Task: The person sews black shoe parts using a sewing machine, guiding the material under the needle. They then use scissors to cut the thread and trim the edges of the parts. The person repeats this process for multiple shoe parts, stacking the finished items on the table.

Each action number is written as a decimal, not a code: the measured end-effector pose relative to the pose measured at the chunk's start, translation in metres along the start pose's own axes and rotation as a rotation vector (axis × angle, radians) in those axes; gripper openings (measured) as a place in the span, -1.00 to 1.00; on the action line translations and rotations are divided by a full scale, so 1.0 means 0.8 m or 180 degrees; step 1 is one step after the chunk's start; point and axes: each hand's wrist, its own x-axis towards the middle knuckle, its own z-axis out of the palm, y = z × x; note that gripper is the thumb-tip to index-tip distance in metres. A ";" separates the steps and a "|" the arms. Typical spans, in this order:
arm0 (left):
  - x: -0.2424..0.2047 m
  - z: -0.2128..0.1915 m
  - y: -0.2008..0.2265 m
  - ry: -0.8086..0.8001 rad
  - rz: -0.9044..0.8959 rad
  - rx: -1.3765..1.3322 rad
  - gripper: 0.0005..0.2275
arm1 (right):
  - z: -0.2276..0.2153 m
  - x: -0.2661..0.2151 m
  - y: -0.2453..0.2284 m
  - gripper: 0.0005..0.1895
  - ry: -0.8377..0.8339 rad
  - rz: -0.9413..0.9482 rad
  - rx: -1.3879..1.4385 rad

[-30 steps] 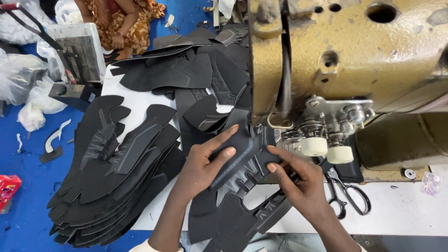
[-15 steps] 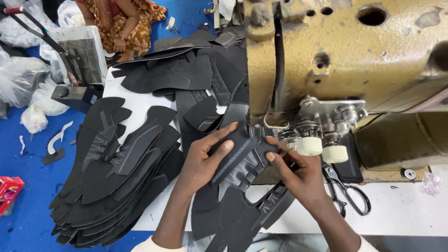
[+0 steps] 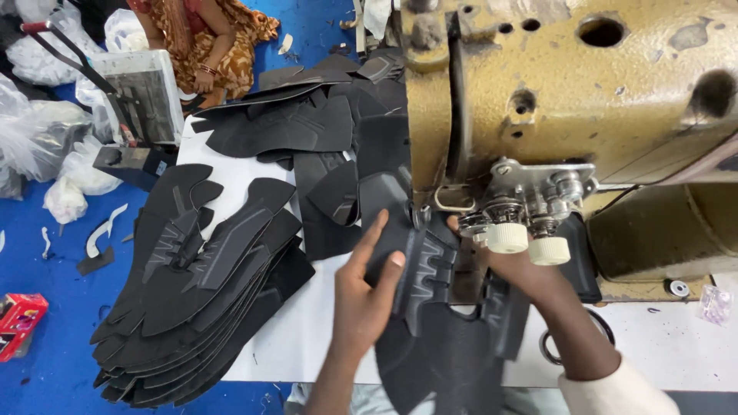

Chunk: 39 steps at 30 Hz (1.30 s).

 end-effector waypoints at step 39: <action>0.004 0.004 -0.043 0.0757 -0.0403 -0.0194 -0.37 | -0.009 -0.223 0.068 -0.36 0.0569 0.0946 -0.1903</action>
